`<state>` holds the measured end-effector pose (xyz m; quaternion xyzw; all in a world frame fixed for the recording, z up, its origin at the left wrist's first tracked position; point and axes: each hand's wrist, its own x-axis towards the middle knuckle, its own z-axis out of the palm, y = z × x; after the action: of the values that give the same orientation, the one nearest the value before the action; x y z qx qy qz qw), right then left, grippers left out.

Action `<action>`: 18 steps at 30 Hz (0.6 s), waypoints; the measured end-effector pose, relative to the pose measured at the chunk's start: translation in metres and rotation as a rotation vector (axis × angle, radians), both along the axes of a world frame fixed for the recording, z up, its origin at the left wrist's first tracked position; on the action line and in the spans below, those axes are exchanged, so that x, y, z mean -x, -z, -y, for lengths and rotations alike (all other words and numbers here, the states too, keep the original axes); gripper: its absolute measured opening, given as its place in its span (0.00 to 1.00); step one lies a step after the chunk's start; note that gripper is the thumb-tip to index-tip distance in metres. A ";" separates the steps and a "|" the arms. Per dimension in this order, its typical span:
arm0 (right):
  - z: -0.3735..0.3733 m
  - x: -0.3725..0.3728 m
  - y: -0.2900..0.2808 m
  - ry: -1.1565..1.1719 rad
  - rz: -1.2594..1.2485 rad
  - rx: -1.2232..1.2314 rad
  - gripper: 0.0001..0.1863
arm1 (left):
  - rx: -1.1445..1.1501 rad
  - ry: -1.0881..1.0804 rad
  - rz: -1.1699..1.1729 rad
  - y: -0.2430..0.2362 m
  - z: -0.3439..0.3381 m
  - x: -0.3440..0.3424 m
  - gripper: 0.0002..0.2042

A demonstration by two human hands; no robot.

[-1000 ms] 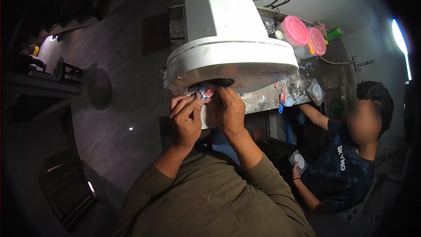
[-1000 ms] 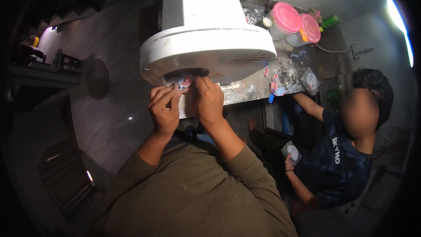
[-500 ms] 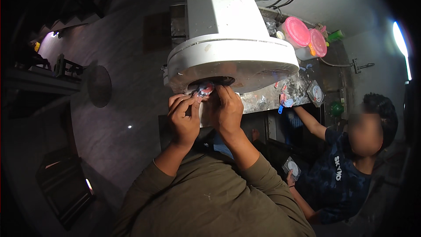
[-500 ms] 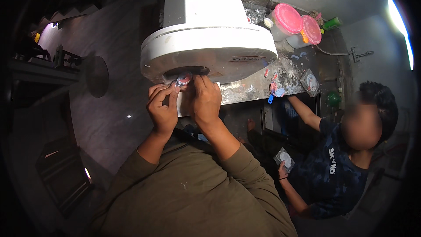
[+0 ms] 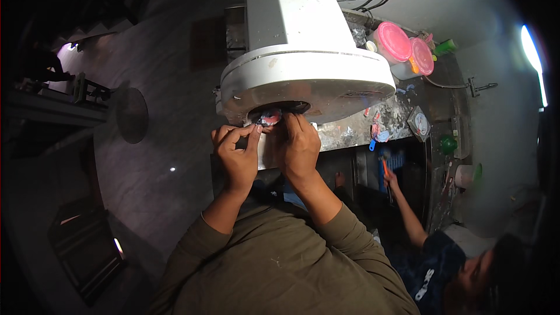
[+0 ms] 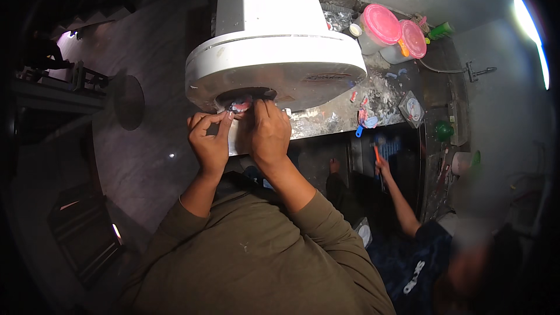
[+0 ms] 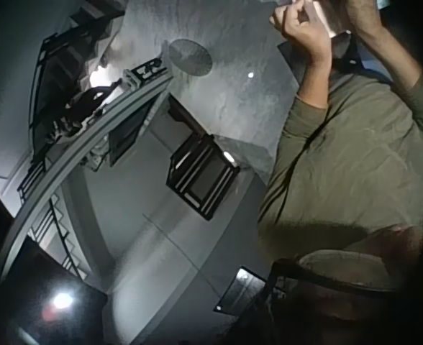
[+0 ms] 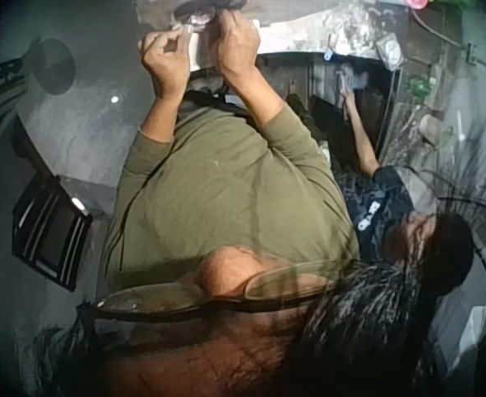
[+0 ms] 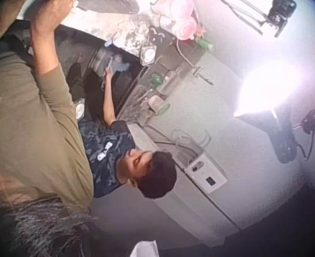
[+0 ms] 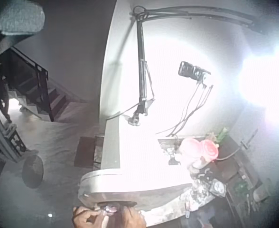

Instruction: The person trims a dental cast by holding and rotating it against the spinning wheel inside a model trimmer machine.

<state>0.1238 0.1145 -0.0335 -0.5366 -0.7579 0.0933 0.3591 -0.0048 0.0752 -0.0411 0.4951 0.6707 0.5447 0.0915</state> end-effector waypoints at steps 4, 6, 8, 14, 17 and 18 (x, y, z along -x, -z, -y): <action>0.000 0.003 0.001 0.028 -0.009 -0.049 0.16 | 0.049 0.017 0.058 0.003 -0.001 0.002 0.05; 0.001 0.004 0.000 0.032 -0.002 -0.052 0.15 | 0.046 0.013 0.069 0.004 -0.002 0.002 0.05; 0.002 0.006 -0.004 0.037 0.005 -0.047 0.15 | 0.031 0.013 0.085 0.004 -0.004 0.002 0.04; 0.003 0.009 -0.007 0.048 0.042 -0.038 0.15 | 0.039 0.015 0.089 0.002 -0.005 0.002 0.03; 0.003 0.010 -0.005 0.050 0.045 -0.047 0.14 | 0.050 0.011 0.106 0.006 -0.007 0.003 0.04; 0.003 0.010 -0.004 0.046 0.044 -0.050 0.13 | 0.049 0.010 0.105 0.006 -0.007 0.004 0.04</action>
<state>0.1139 0.1117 -0.0291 -0.5468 -0.7552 0.0543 0.3574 -0.0086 0.0824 -0.0476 0.4667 0.6757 0.5529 0.1414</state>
